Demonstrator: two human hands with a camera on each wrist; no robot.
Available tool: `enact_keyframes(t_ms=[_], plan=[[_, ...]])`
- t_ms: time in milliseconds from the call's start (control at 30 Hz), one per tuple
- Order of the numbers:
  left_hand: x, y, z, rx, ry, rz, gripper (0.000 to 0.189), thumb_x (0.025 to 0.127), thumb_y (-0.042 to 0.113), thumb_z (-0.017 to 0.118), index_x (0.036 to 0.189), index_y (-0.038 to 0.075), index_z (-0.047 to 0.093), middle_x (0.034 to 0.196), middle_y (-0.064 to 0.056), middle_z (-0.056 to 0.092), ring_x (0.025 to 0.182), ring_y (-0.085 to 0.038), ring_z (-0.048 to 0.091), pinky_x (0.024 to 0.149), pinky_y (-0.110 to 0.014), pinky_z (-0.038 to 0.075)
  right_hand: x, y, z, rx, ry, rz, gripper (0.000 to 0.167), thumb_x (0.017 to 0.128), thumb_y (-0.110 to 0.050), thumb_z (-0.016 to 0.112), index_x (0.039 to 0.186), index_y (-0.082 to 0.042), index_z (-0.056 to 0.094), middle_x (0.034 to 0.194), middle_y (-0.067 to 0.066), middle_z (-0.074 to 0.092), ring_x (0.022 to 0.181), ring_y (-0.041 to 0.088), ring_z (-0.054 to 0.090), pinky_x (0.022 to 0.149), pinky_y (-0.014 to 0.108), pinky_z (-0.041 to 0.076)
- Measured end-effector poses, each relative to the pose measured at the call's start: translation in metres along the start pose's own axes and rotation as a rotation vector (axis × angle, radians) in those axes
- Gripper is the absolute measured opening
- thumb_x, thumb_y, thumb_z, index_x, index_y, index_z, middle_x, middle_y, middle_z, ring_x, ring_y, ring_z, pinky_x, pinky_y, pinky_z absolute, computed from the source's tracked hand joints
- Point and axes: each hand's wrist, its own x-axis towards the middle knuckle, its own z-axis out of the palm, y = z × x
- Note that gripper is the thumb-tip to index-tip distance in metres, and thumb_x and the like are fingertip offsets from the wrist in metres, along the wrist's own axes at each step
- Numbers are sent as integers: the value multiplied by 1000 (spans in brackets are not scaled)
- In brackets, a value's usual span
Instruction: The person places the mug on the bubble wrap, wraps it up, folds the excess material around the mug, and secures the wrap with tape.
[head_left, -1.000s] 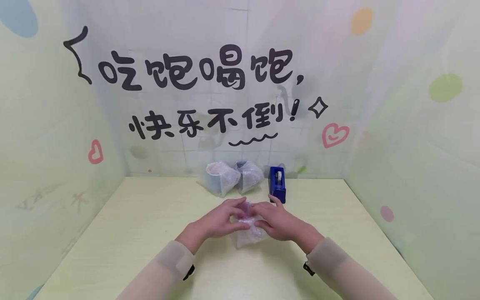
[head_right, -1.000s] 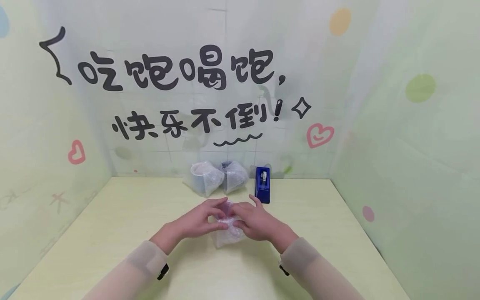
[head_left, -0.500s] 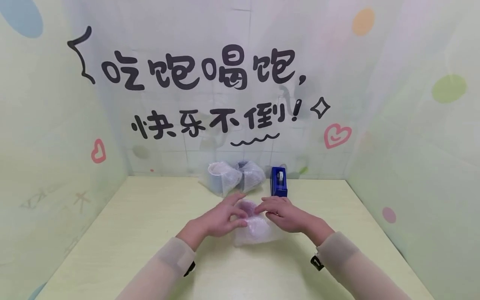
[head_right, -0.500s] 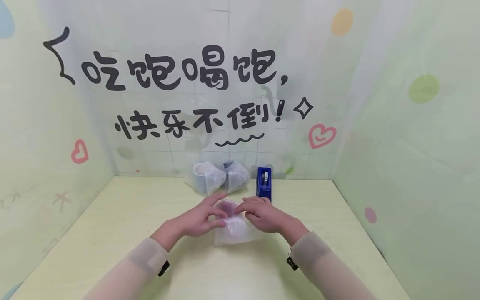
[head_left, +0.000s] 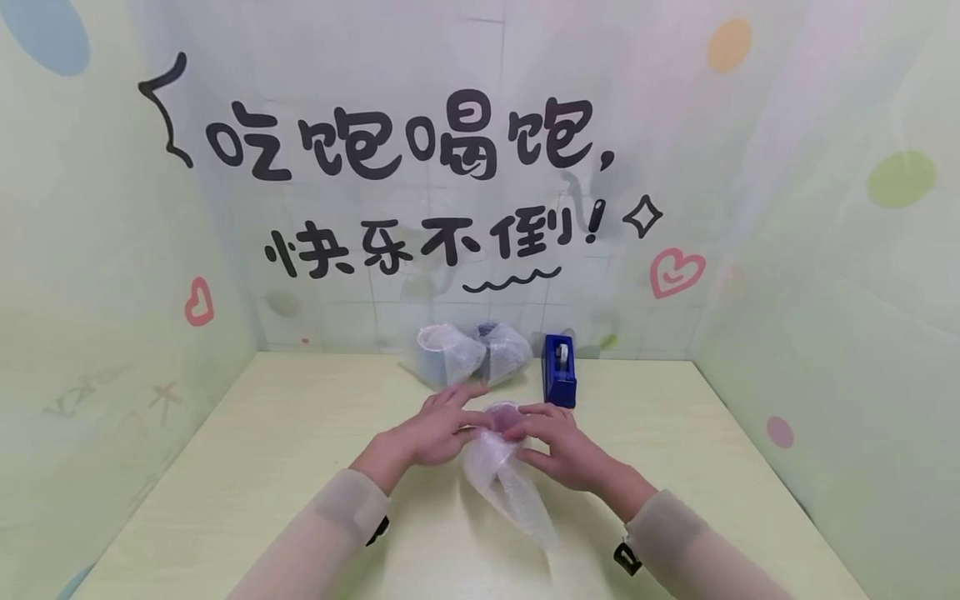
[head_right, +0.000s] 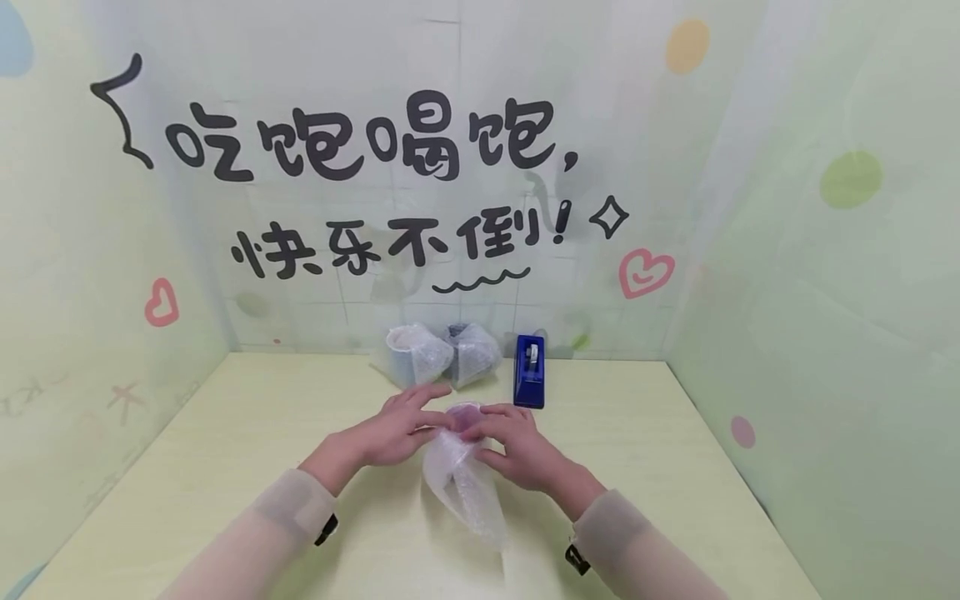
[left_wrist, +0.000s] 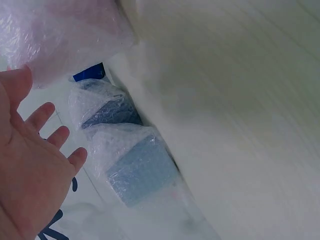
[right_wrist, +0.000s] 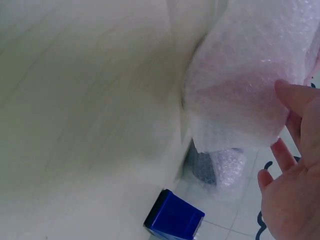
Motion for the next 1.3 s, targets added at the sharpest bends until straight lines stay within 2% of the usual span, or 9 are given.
enact_keyframes(t_ms=[167,367,500,733,933,1033,1167,1233,1300], plan=[[-1,0,10,-100,4,46,40,114,12,47,149,10,67,174,-16,43,161,-45,40,129,-70,34,-2,1,11,-5,113,1,20,94,-7,85,111,-14,76,123,6,75,126,31,62,107,50,58],[-2,-2,12,-187,-9,49,46,117,24,40,151,9,66,178,-12,37,164,-43,37,130,-66,35,0,2,12,-21,146,2,20,90,-9,88,99,-17,72,114,4,77,123,30,65,107,51,59],[-1,-5,14,-215,-13,50,48,117,38,45,147,10,69,179,-11,37,164,-42,37,130,-65,37,1,1,13,-72,163,-16,21,88,-11,89,96,-19,72,115,5,80,123,31,66,106,54,53],[3,-4,16,-255,13,11,43,112,42,57,136,12,76,175,-10,44,162,-39,41,129,-61,39,0,1,13,-118,173,-47,23,88,-12,90,99,-20,72,116,4,81,125,32,67,103,56,49],[7,0,18,-242,71,1,38,109,38,64,129,10,81,168,-12,53,157,-38,50,129,-58,41,-2,-2,15,-277,234,-146,24,88,-16,92,103,-20,74,109,2,71,107,24,64,92,43,54],[8,3,17,-233,89,1,36,108,35,65,125,9,83,165,-14,57,154,-39,53,127,-59,43,-2,-6,12,-317,212,-144,23,89,-17,92,106,-21,76,108,3,65,99,19,59,85,35,54],[8,4,17,-248,88,1,34,107,34,67,122,9,83,163,-15,58,153,-39,54,128,-58,43,-7,-17,-3,-389,129,-160,32,90,-13,90,118,-15,74,111,4,65,95,17,62,81,32,59],[8,4,16,-244,88,11,33,107,33,68,122,9,84,163,-16,59,152,-40,55,128,-58,43,-15,-25,-13,-380,45,-180,40,87,-9,89,121,-11,68,109,2,64,89,14,62,77,29,59],[8,3,16,-230,94,22,32,107,33,68,121,9,84,162,-16,60,151,-40,56,128,-56,43,-26,-34,-19,-361,-68,-191,50,81,-15,89,121,-11,59,106,-2,60,83,9,57,73,24,55]])
